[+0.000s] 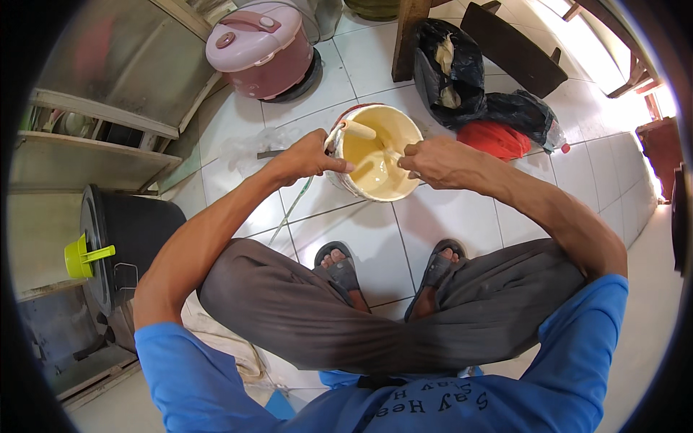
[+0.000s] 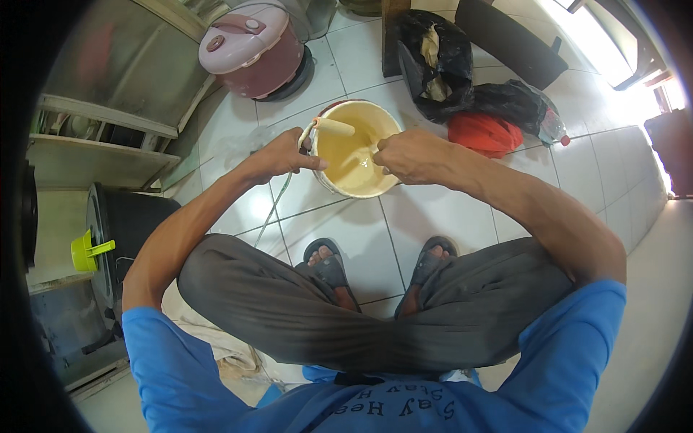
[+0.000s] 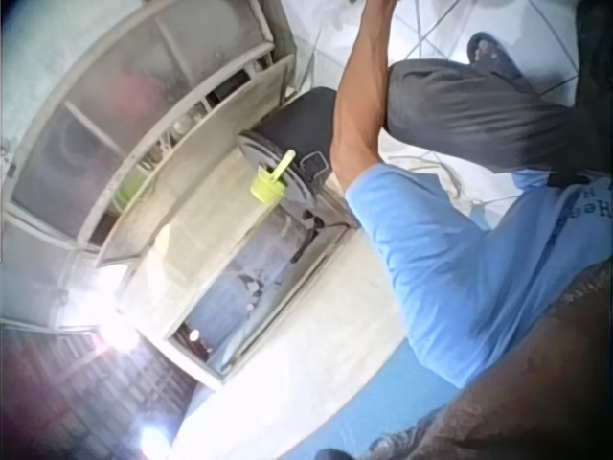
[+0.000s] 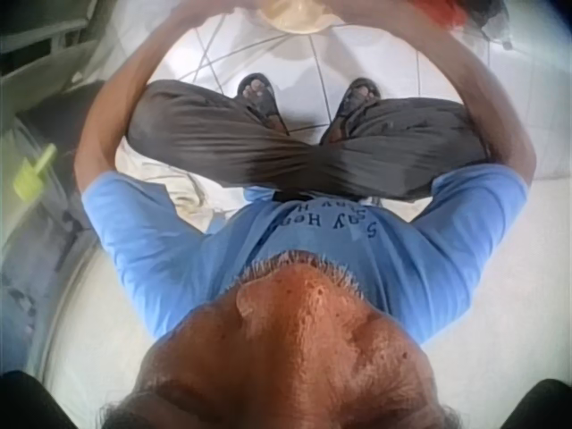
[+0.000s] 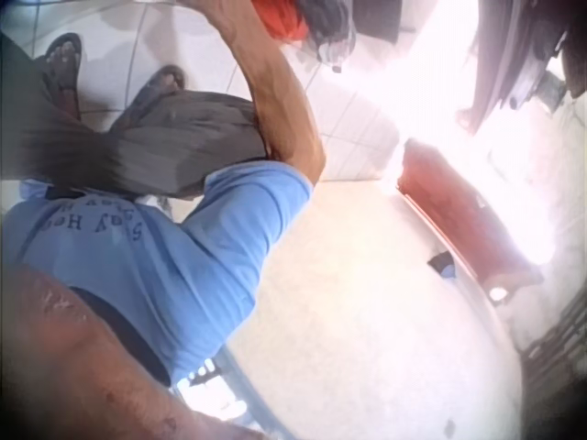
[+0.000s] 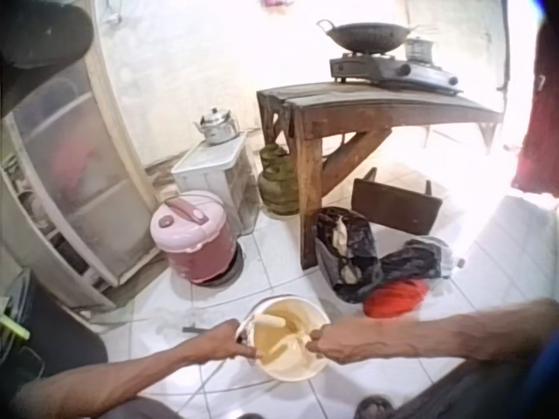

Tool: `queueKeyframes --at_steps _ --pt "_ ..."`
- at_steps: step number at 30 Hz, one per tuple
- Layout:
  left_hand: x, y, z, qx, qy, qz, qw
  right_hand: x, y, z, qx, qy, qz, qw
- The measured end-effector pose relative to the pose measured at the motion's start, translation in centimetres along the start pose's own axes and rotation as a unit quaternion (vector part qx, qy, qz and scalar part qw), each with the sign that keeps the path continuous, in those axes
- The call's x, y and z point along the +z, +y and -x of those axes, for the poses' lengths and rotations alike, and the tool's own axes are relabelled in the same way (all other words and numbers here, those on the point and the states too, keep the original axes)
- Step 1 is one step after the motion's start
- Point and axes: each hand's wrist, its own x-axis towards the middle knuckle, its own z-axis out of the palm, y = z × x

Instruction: The person sits on the floor and stirs a yellow liquid in a bucket using a stick. They then pour a clear liquid from a plastic bottle into the bucket and continue stirring the mixture.

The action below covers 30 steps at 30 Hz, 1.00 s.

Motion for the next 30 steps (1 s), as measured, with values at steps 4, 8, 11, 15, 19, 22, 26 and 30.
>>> queueKeyframes --at_steps 4,8,11,15,19,22,26,30 --pt "-0.1 0.3 0.4 -0.003 -0.003 0.004 1.0 -0.5 -0.2 0.1 -0.029 0.024 -0.075 0.997" --pt "0.0 0.0 0.0 0.002 0.003 0.005 1.0 -0.7 -0.1 -0.1 0.033 0.057 -0.07 0.995" --pt "-0.1 -0.4 -0.3 0.001 -0.001 0.007 1.0 -0.4 -0.5 -0.3 0.063 -0.005 -0.092 0.994" --pt "-0.5 -0.7 -0.5 -0.01 -0.012 0.014 1.0 -0.4 -0.8 -0.5 0.052 0.009 -0.234 0.971" --pt "-0.5 -1.7 -1.0 -0.007 -0.012 0.02 1.0 1.2 -0.2 -0.5 0.034 0.148 -0.211 0.966" --pt "-0.6 -1.9 -0.9 -0.008 -0.005 0.026 1.0 1.4 -0.8 -0.7 0.054 0.099 -0.162 0.98" --pt "-0.7 -1.8 -0.7 -0.003 -0.01 0.036 0.999 1.5 -1.6 -0.5 -0.04 0.04 -0.141 0.988" --pt "-0.9 -1.8 -0.4 -0.003 -0.009 0.042 0.999 0.7 -2.0 -0.5 -0.024 -0.006 -0.158 0.987"
